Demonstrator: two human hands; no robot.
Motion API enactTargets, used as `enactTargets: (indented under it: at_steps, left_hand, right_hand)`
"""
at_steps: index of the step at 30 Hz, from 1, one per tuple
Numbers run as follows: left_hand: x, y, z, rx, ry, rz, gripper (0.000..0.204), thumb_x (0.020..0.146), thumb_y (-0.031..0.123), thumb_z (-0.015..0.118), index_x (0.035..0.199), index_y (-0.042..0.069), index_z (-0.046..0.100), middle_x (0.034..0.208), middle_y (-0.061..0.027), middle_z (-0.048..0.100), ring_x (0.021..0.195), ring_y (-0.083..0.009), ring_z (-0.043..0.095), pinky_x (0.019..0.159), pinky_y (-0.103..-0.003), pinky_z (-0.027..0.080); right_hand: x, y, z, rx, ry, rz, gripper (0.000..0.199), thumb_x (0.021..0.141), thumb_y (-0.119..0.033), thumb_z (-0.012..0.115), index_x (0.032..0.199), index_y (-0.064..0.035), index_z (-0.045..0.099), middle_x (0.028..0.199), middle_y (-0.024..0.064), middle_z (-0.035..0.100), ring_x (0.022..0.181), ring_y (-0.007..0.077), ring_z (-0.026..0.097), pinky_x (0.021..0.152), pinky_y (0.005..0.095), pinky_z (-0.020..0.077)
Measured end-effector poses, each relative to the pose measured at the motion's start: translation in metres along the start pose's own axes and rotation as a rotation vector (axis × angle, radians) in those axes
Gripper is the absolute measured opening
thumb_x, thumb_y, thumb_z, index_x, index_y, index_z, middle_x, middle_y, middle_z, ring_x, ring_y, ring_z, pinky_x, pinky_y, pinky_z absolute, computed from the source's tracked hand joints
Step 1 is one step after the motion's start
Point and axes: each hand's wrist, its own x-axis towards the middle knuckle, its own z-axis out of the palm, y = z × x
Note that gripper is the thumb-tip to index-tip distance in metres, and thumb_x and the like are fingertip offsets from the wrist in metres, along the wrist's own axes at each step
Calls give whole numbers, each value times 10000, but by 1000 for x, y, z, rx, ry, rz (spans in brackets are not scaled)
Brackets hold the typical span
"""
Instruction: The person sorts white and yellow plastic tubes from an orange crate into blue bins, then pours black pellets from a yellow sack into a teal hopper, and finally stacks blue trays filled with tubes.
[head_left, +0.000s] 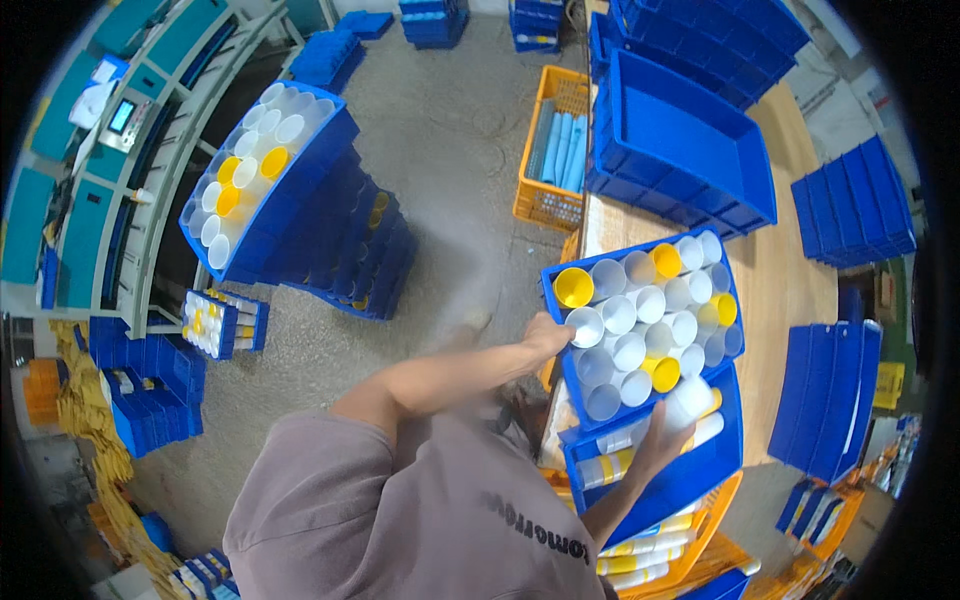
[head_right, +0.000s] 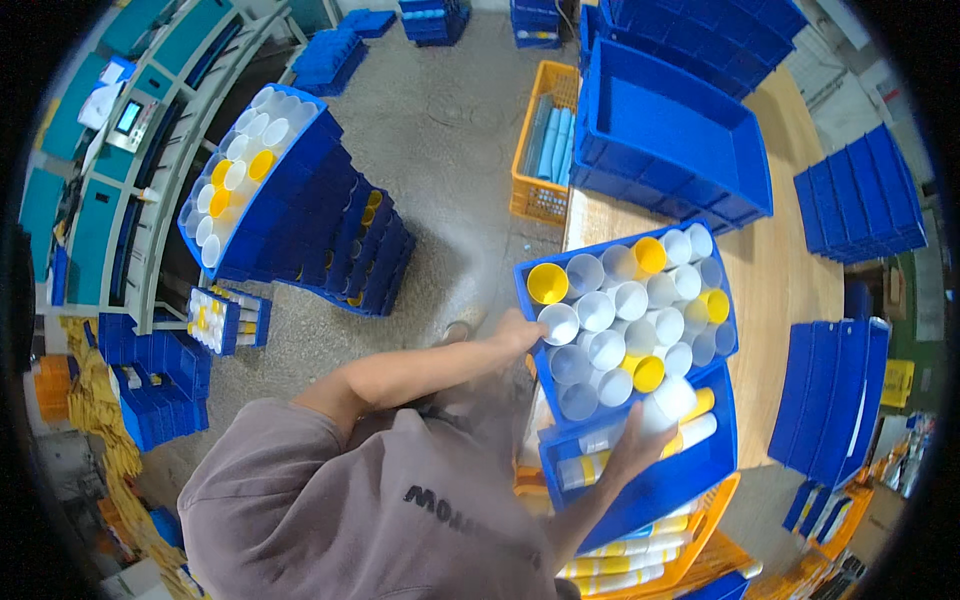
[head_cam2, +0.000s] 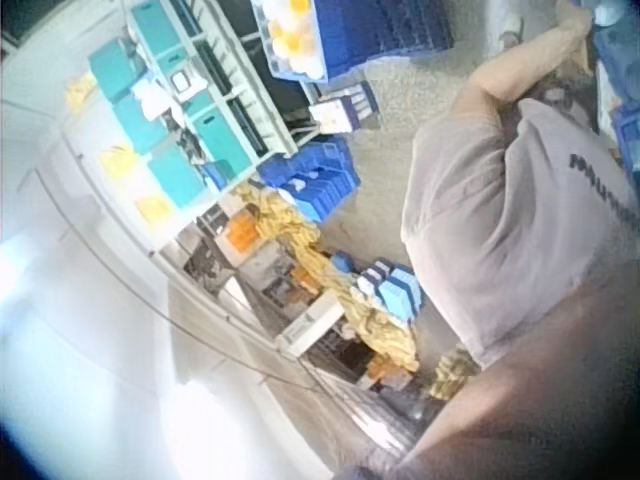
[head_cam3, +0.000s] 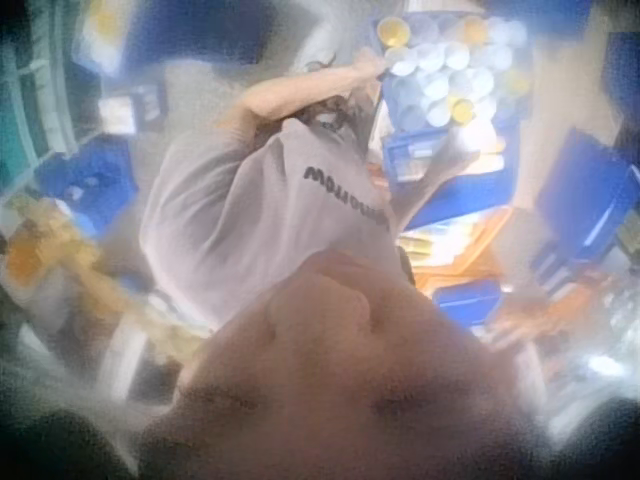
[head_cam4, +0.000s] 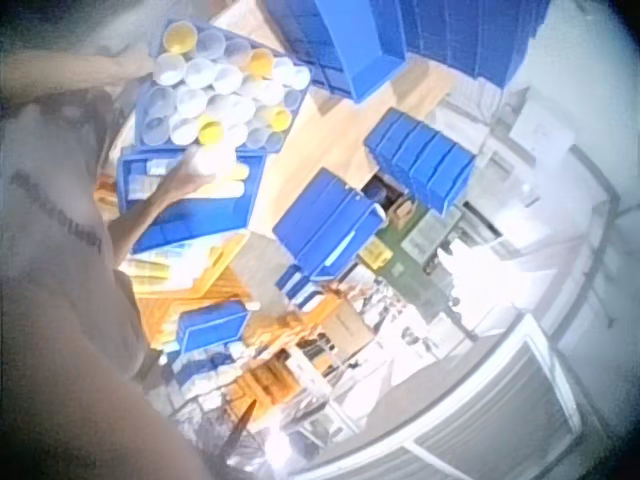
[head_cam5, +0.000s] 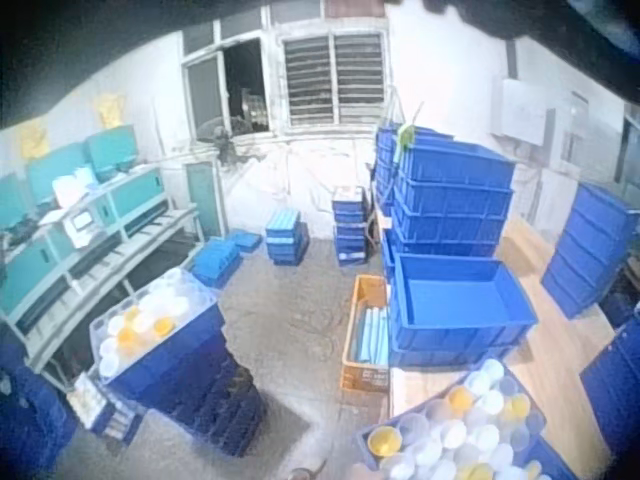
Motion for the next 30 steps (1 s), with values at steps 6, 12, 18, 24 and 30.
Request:
enactTargets:
  at_steps: [6,12,18,24,30]
  left_hand:
    - [-52,18,-109,4,37,75,302,743,134,684,931,-103,682,820,-127,687,718,-196,652,628,-353,516]
    - [-137,3,-270,-18,412,165,434,748,203,691,1017,-130,622,930,-196,671,855,-248,646,740,-360,520]
    - [-220,-24,-443,-252,673,334,293,749,172,664,951,-34,613,747,-35,620,591,-103,606,532,-207,493]
    - [-226,-48,-636,-297,777,367,267,786,165,615,928,-61,632,706,-28,617,544,-81,579,529,-209,503]
    - [-189,-106,-757,-244,473,232,554,873,497,605,827,-54,631,667,-89,648,530,-164,658,453,-215,526]
  right_hand:
    - [-14,-18,-11,441,-156,302,761,854,-387,722,1398,46,412,1301,214,538,1136,327,557,921,402,486]
    - [-81,-137,21,792,-560,148,784,831,-364,694,1401,60,362,1231,192,541,1094,313,578,921,408,510]
    - [-122,-261,142,1009,-953,-104,640,847,-198,693,1367,30,398,1235,149,529,1149,242,544,971,419,489]
    - [-205,-404,301,1089,-1208,-182,483,906,-230,665,1262,25,462,1097,127,581,983,217,623,931,419,534]
    - [-250,-420,383,936,-1149,45,599,928,-285,635,1367,32,378,1153,171,591,1072,233,601,933,451,523]
